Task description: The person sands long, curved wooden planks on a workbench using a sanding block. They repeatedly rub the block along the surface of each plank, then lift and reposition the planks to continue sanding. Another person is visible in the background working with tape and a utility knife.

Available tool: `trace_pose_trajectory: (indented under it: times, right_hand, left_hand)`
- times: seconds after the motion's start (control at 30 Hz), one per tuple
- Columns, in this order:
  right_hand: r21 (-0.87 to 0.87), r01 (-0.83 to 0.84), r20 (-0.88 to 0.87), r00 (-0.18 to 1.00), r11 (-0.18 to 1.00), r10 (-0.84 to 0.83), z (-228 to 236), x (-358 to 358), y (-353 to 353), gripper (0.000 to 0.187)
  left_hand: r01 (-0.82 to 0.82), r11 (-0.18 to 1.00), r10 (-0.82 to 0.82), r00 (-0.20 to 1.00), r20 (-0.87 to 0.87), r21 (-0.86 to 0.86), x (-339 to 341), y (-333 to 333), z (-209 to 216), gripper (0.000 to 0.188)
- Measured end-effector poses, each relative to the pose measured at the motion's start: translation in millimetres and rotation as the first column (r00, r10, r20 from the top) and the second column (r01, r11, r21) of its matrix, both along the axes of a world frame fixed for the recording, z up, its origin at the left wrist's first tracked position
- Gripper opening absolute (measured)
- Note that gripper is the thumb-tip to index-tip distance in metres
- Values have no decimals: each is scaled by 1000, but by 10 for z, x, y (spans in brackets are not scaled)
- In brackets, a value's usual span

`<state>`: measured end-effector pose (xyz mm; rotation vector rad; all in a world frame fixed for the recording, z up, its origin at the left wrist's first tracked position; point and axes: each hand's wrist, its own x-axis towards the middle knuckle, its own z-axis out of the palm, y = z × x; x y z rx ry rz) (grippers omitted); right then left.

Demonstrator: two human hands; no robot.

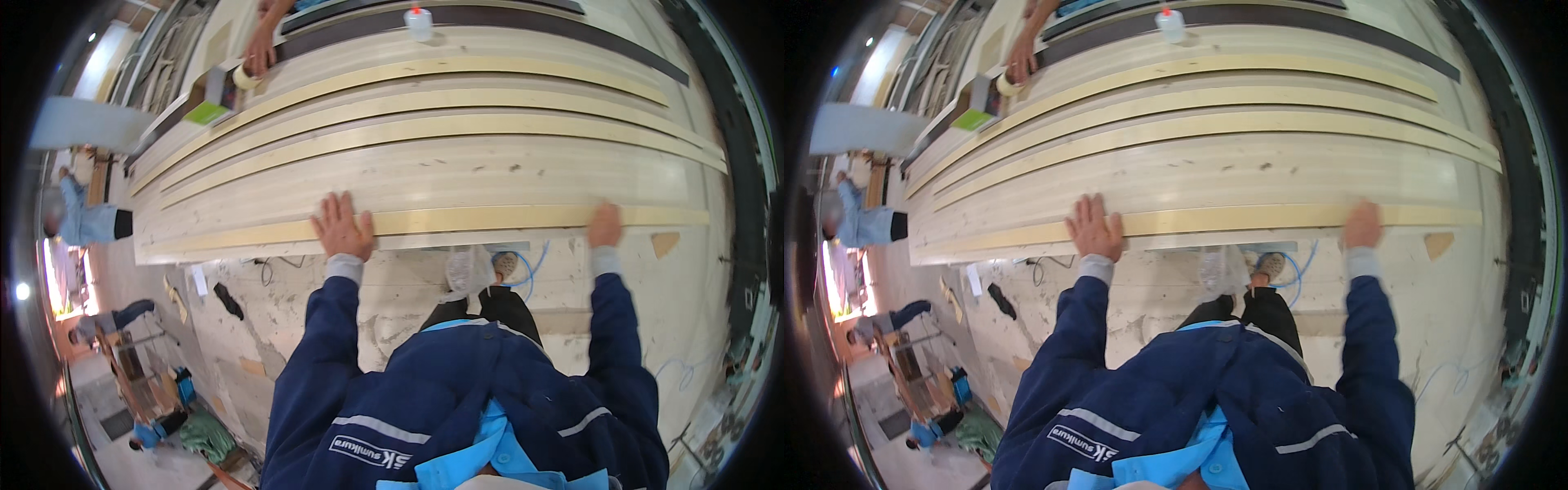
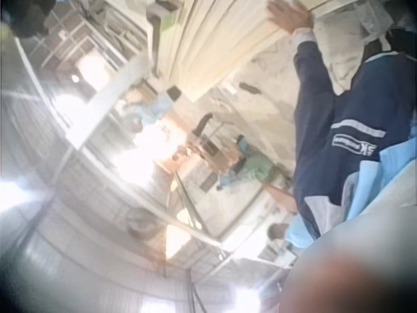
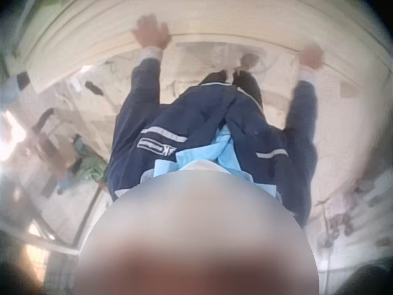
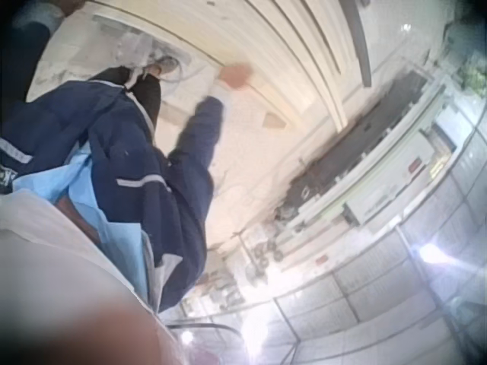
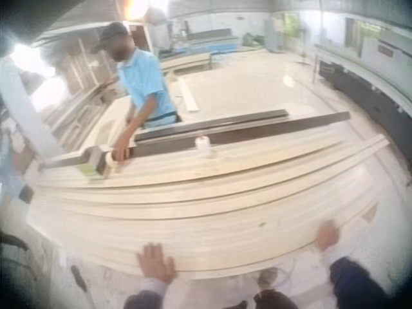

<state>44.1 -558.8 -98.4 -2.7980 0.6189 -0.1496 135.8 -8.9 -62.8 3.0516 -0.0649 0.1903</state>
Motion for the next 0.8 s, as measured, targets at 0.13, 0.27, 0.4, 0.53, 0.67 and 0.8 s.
trace_pose_trajectory:
  times: [0.13,0.27,0.4,0.53,0.67,0.8]
  right_hand:
    - [200,-656,215,754,728,620,-190,346,2488,21]
    - [167,-675,298,730,719,616,92,338,2684,22]
    - [117,-71,246,969,991,40,373,46,736,25]
    - [-236,277,202,952,931,-232,258,-340,-690,28]
    - [-189,-71,322,938,979,130,-4,-305,566,28]
    - [-5,-671,541,622,742,566,-90,-115,2997,21]
  left_hand:
    - [7,996,-11,999,-51,-89,-38,-15,152,63]
    - [4,998,-7,999,-44,-64,-12,0,139,61]
    - [15,999,-14,1000,-26,34,25,36,-21,58]
    - [21,1000,-21,998,51,19,6,23,-84,54]
    - [30,999,-29,998,57,-28,5,-12,-62,56]
    - [38,998,-39,999,-14,-47,13,7,-21,58]
